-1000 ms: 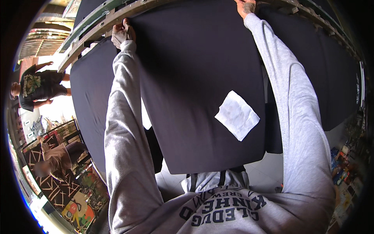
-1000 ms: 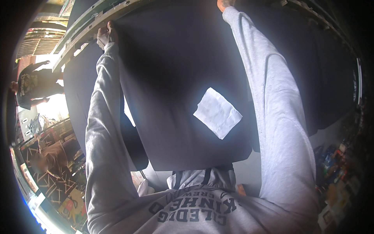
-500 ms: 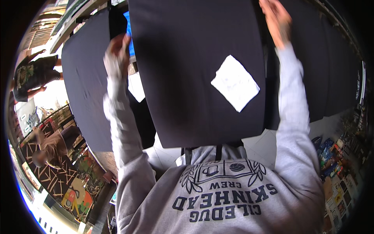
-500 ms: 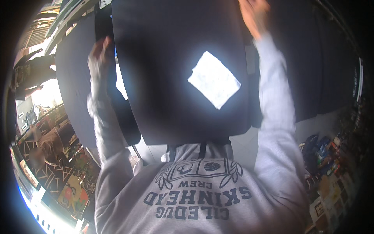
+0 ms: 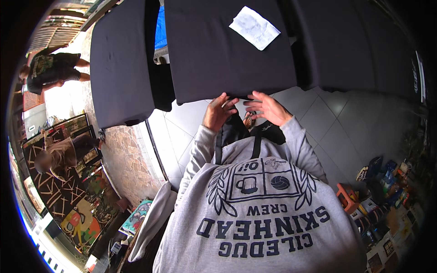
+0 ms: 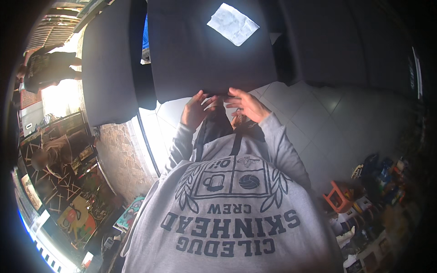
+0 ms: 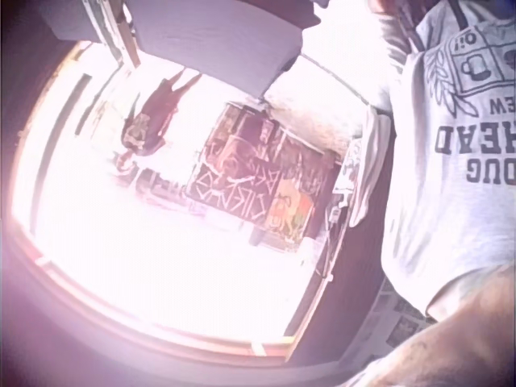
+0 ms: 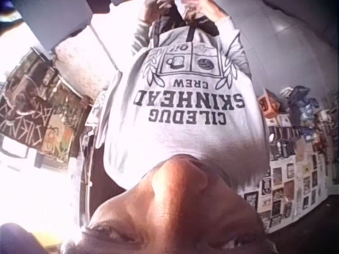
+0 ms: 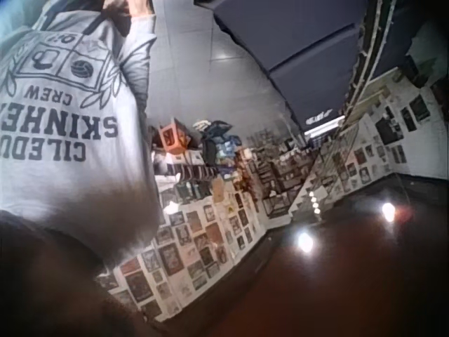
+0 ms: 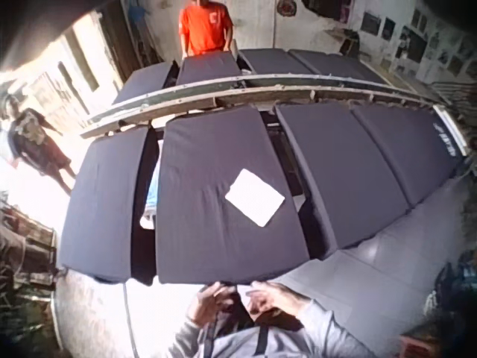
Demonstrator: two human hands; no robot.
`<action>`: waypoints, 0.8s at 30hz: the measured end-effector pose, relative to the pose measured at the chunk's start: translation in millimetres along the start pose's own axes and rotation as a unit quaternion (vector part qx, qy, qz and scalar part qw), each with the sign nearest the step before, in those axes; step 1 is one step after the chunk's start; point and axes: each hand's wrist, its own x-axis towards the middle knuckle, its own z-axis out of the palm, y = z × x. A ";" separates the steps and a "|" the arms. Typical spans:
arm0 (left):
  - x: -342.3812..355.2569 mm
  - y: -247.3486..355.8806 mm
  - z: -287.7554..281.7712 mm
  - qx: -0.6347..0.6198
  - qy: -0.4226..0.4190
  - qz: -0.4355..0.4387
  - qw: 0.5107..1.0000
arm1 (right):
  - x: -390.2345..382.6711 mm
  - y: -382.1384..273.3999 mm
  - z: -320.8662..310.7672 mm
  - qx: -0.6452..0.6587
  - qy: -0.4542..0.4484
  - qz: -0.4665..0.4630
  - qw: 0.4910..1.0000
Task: The person uses a heat gun to dry ink on black t-shirts mounted on boards, then helps move the boards and wipes the surface of a blank shirt with a cloth.
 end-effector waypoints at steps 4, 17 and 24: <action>-10.7 2.1 35.6 0.091 0.176 0.023 0.980 | 17.3 -5.9 13.9 0.113 0.097 -0.064 0.987; -10.9 28.5 54.9 0.017 0.134 -0.007 0.991 | 2.4 -43.7 38.0 0.082 0.197 -0.122 0.969; 6.8 45.3 46.6 -0.066 0.067 -0.088 0.992 | 3.6 -48.2 34.6 0.116 0.168 -0.102 0.974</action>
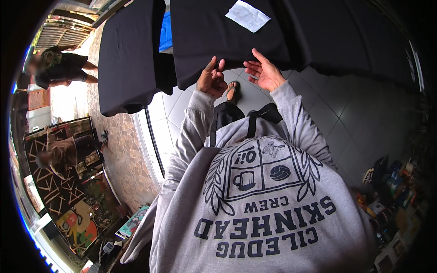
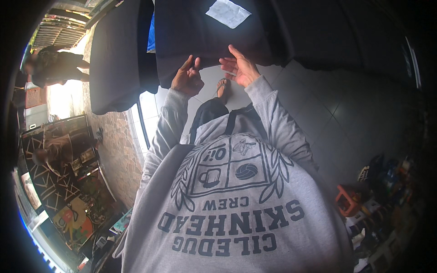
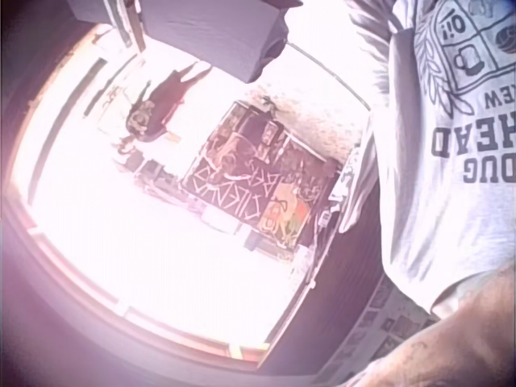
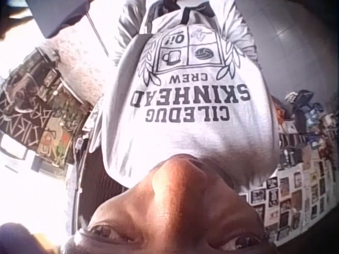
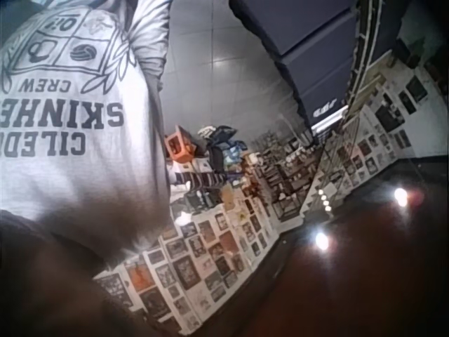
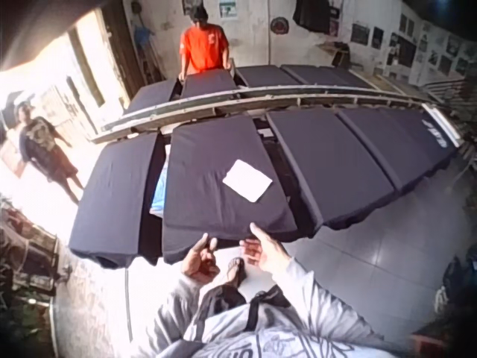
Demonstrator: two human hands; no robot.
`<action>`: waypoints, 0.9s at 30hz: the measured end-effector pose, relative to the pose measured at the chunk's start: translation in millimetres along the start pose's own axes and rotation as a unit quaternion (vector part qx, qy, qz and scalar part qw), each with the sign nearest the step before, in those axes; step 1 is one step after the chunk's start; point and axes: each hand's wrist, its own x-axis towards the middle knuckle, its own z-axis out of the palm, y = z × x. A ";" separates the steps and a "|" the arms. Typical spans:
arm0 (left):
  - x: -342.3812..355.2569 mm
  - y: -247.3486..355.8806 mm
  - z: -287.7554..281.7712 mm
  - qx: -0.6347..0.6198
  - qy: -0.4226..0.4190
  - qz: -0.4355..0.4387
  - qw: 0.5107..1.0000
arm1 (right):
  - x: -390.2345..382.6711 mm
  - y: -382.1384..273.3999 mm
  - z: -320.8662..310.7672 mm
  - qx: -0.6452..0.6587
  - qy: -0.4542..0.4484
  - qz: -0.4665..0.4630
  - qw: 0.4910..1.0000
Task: The person uses a heat gun to dry ink on black t-shirts mounted on boards, then helps move the boards and wipes the surface of a blank shirt with a cloth.
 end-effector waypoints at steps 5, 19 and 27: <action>2.3 -4.9 -8.2 0.033 0.033 0.044 0.998 | -1.8 7.3 2.4 -0.021 -0.004 -0.021 1.000; 38.5 -62.8 -49.2 0.185 0.130 0.330 0.916 | 45.6 65.3 -22.7 0.059 -0.039 -0.199 0.977; 42.2 -68.1 -54.7 0.160 0.120 0.339 0.919 | 52.5 82.2 -32.5 0.095 -0.067 -0.215 0.970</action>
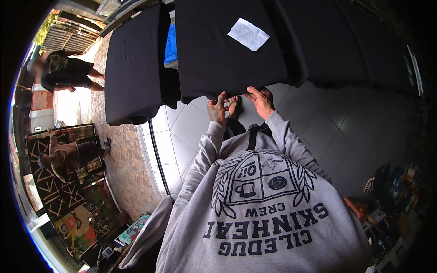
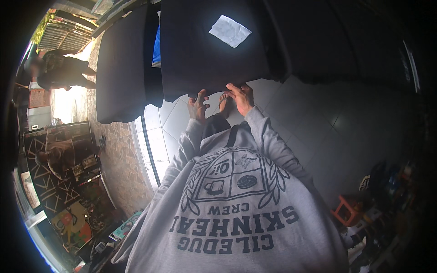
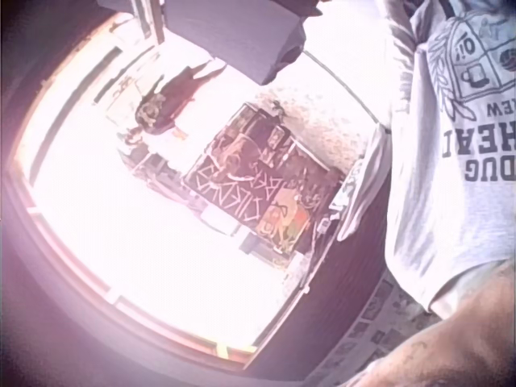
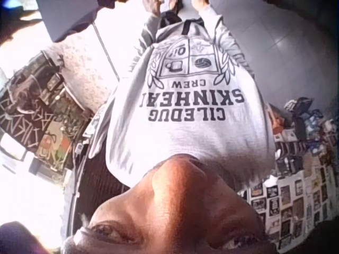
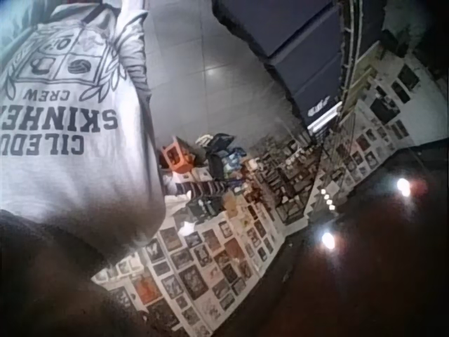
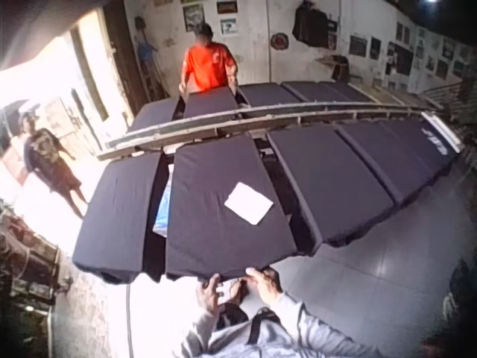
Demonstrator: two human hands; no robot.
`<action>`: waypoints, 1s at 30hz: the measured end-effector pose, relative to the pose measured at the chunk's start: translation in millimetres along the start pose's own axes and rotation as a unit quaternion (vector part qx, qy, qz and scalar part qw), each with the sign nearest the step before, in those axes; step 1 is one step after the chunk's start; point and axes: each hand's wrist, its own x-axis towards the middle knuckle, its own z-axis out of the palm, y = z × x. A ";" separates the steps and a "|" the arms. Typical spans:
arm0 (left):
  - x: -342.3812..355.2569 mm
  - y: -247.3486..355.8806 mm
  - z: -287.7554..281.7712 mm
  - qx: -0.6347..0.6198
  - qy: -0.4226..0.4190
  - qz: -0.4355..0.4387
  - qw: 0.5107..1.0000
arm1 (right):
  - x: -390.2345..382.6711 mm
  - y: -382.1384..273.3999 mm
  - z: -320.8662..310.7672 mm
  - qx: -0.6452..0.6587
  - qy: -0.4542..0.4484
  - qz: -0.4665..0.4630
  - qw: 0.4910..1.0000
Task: The person uses a heat gun to dry ink on black t-shirts mounted on boards, then helps move the boards and wipes the surface of a blank shirt with a cloth.
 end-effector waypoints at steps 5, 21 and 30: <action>1.9 -6.8 -3.4 -0.005 -0.026 -0.011 1.000 | 1.2 -0.2 -1.7 0.007 -0.001 0.012 1.000; 10.4 4.3 -2.5 -0.072 -0.102 -0.185 0.975 | 3.7 -114.3 39.9 -0.575 -0.144 -0.012 0.805; 30.3 -8.8 -33.2 0.008 -0.225 -0.192 0.955 | 157.3 -141.2 84.8 -0.788 -0.245 -0.347 0.446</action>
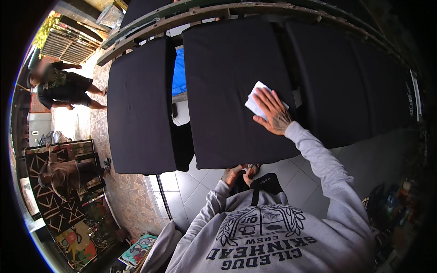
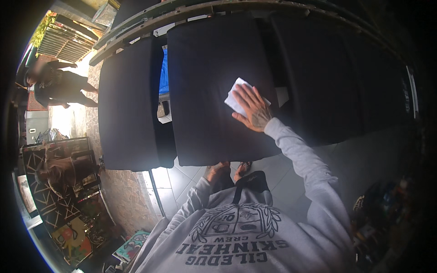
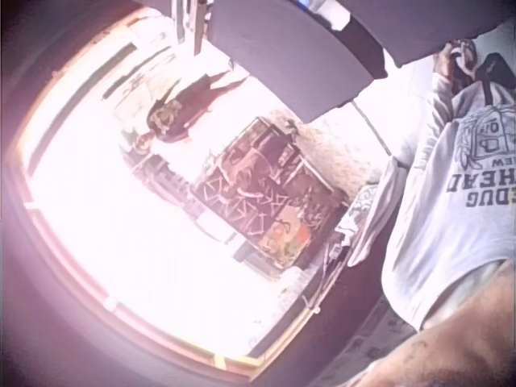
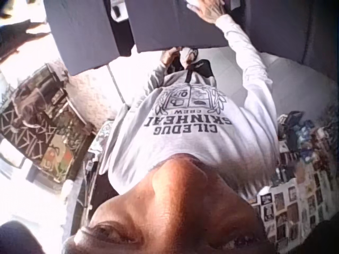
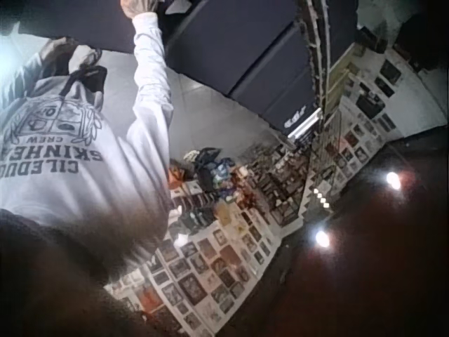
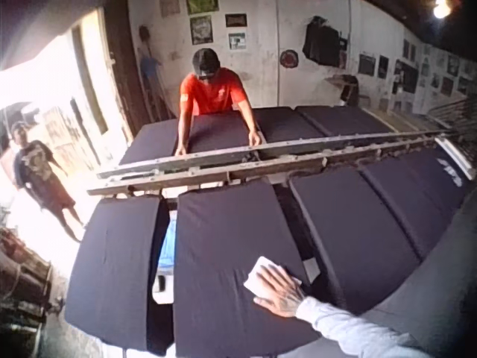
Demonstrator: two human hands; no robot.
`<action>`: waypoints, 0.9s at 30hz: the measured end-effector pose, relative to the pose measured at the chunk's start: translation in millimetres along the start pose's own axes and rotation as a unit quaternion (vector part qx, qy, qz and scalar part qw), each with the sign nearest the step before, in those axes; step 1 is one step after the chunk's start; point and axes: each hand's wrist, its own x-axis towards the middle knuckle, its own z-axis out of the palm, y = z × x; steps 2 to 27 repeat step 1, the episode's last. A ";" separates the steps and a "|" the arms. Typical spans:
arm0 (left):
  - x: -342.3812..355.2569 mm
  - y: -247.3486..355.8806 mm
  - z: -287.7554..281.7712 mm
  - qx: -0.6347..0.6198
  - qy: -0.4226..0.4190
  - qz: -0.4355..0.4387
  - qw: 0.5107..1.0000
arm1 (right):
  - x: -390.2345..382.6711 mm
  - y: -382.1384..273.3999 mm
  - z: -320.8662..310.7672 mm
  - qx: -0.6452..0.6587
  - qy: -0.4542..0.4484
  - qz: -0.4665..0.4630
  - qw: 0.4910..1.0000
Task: The person uses a heat gun to dry ink on black t-shirts mounted on boards, then helps move the boards and wipes the surface of a blank shirt with a cloth.
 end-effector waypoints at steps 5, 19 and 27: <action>-6.7 8.5 2.9 -0.013 -0.007 -0.005 1.000 | -4.6 -17.0 -9.4 0.029 -0.037 -0.024 0.999; -6.7 8.5 2.9 -0.013 -0.007 -0.005 1.000 | -4.6 -17.0 -9.4 0.029 -0.037 -0.024 0.999; -6.7 8.5 2.9 -0.013 -0.007 -0.005 1.000 | -4.6 -17.0 -9.4 0.029 -0.037 -0.024 0.999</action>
